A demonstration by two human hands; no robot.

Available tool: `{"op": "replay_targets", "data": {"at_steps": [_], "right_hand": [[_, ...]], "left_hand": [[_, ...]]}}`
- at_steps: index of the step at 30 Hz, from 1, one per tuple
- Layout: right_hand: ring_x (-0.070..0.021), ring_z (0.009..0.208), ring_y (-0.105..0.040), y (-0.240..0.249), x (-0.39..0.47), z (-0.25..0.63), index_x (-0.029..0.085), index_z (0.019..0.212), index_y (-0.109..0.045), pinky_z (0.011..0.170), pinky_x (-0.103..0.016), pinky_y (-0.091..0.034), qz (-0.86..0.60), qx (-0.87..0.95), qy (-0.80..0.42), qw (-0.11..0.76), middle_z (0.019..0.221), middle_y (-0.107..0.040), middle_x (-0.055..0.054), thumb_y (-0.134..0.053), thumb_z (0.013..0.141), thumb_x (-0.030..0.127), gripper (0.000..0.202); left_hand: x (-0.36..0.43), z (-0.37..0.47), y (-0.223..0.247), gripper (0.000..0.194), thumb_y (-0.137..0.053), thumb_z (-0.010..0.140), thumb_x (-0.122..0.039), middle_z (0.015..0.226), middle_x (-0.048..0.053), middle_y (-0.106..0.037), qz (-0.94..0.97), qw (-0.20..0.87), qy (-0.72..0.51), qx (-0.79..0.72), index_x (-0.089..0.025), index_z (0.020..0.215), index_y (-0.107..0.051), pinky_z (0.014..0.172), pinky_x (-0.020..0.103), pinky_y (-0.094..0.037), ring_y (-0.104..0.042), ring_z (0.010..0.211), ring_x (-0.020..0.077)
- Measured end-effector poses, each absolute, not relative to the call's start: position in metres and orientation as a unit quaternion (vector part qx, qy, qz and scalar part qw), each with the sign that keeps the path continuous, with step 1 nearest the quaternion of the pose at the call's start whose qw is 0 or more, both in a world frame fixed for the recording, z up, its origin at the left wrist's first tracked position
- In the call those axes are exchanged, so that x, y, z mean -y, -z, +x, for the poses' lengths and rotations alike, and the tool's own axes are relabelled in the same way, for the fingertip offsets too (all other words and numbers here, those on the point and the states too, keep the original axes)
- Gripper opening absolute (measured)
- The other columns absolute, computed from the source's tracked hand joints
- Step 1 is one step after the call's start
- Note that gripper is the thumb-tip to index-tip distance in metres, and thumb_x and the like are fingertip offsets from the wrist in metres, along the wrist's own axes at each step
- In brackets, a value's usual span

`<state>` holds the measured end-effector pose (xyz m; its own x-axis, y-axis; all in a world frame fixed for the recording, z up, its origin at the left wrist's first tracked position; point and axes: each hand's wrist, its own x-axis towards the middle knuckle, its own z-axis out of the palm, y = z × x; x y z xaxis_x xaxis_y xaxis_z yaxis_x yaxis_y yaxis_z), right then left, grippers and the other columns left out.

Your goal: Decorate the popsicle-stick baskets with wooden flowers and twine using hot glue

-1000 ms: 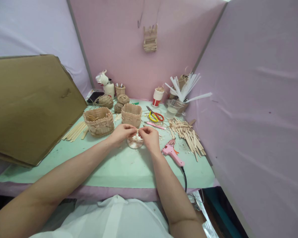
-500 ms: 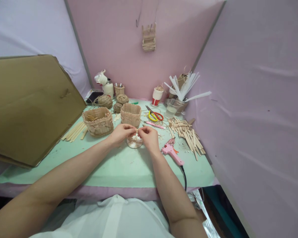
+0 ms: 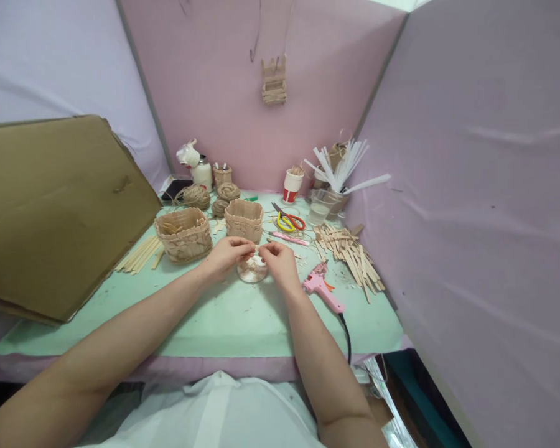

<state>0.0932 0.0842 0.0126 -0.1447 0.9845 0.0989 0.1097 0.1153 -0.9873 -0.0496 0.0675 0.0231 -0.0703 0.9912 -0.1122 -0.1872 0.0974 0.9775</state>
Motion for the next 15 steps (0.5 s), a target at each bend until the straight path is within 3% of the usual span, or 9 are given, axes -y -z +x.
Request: {"op": "replay_targets", "data": {"at_steps": [6,15], "right_hand": [[-0.0107,0.054,-0.050,-0.0132,-0.0834,0.0935,0.016,0.066,-0.065,0.053,-0.022,-0.039,-0.460,0.585,-0.484,0.461,0.060,-0.061,0.000,-0.062,0.066,0.034,0.019],[-0.0098,0.052,-0.047,-0.0142,-0.0812,0.0934,0.014,0.066,-0.065,0.053,-0.022,-0.036,-0.471,0.576,-0.492,0.452,0.055,-0.057,0.002,-0.062,0.065,0.032,0.019]], "left_hand": [[-0.0661,-0.0485,-0.0235,0.024,-0.077,0.057,-0.028,0.067,0.005,-0.064,0.402,0.569,-0.532,-0.481,-0.010,0.069,-0.067,0.062,0.023,-0.043,-0.055,0.060,0.0094],[-0.0681,-0.0508,-0.0156,0.023,-0.074,0.061,-0.031,0.058,0.002,-0.059,0.447,0.551,-0.511,-0.485,-0.010,0.069,-0.067,0.053,0.021,-0.036,-0.048,0.053,0.0079]]}}
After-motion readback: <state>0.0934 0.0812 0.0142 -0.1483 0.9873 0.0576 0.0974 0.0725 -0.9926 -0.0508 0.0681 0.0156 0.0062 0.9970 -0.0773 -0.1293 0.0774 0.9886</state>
